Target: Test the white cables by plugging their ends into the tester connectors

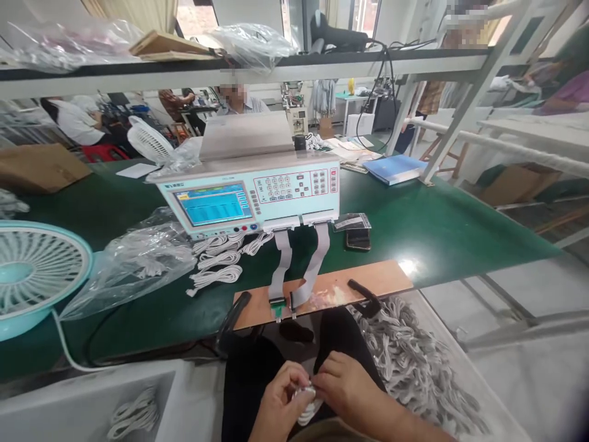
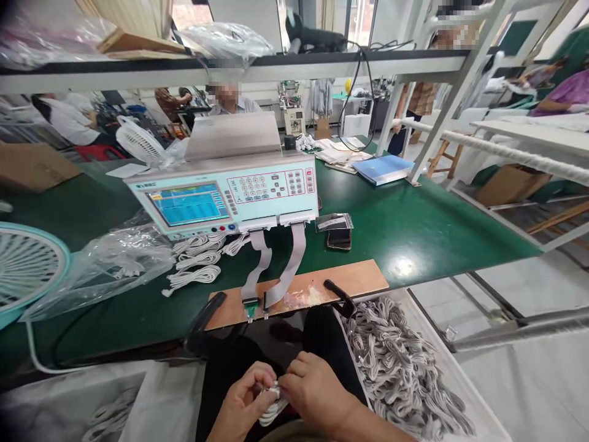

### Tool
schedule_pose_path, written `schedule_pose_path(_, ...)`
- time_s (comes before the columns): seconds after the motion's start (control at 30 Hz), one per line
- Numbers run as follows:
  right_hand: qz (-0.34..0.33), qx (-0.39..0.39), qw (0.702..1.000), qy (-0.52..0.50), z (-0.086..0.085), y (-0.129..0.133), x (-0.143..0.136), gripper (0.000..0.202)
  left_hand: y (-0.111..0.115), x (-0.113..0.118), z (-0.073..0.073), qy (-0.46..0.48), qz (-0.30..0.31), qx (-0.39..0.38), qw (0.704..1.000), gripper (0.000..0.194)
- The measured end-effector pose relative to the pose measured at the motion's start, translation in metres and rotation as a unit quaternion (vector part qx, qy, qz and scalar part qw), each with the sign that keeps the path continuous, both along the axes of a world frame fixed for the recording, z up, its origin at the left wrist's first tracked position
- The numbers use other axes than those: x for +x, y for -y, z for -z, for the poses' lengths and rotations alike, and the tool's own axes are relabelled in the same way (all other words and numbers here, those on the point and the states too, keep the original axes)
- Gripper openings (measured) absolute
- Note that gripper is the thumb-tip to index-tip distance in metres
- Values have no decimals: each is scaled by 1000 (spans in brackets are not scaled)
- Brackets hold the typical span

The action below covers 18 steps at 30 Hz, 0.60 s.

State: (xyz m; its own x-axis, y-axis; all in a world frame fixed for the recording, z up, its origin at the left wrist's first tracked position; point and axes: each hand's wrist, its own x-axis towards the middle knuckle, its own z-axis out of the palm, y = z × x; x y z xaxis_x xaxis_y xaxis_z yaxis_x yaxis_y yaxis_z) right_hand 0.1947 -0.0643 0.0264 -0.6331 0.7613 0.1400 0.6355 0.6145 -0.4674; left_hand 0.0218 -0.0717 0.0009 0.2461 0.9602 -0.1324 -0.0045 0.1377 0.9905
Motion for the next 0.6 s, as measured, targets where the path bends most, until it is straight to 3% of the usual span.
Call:
schedule_pose_path(0.17,-136,31,985,105,-16,-1,-5,8,6,-9,-6,86,67,-88,990,17)
schedule_pose_path(0.3,-197,44,969,143,-20,8,-7,6,16,-8,-5,108,86,-133,982,26)
schedule_pose_path(0.47,-197,65,970,128,-2,22,-7,5,34,-10,19,160,60,-213,962,30)
schedule_pose_path(0.6,-93,26,995,-4,22,33,-10,5,47,-16,27,174,20,-237,956,32)
